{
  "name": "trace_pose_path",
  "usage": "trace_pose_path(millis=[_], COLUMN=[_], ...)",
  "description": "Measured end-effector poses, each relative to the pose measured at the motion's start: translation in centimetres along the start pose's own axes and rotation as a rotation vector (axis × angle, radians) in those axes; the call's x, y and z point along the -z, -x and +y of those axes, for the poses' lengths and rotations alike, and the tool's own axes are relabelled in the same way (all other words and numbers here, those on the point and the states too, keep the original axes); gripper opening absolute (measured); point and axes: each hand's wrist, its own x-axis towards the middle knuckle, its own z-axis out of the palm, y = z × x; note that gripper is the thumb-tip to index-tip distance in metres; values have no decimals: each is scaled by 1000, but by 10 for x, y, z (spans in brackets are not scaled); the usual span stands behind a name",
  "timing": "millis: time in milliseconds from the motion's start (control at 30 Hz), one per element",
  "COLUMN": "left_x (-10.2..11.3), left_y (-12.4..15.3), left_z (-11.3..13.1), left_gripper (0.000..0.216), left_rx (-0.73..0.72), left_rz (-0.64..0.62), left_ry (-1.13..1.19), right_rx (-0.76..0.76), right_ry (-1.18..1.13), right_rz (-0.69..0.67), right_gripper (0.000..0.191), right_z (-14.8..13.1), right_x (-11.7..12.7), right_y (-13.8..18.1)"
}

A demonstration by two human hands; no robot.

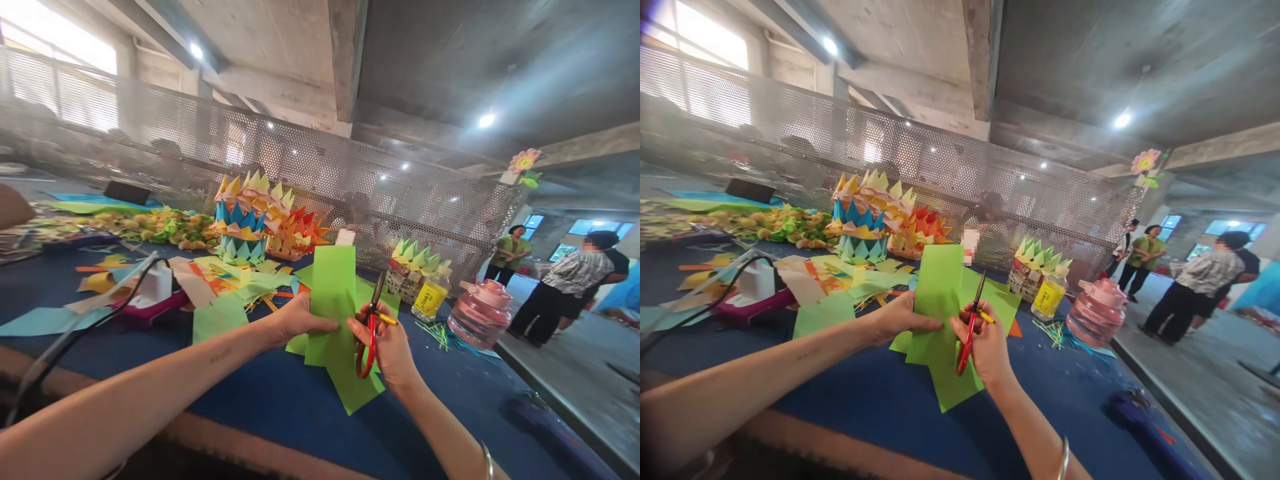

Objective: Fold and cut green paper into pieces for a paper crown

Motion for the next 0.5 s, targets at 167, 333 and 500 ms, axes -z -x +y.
trace_pose_path(millis=[167, 333, 500], left_x=[6, 6, -2], left_y=[-3, -2, 3], left_z=[9, 15, 13], left_gripper=[37, 37, 37], left_rx=[-5, -8, 49], left_rz=[166, 171, 93], left_ry=[106, 118, 172], right_rx=[-47, -63, -41], right_ry=[-19, 3, -6], right_rz=[-67, -78, -35], right_gripper=[49, 52, 52], right_z=[-1, 3, 5], right_x=[1, 1, 1], right_y=[-1, -2, 0])
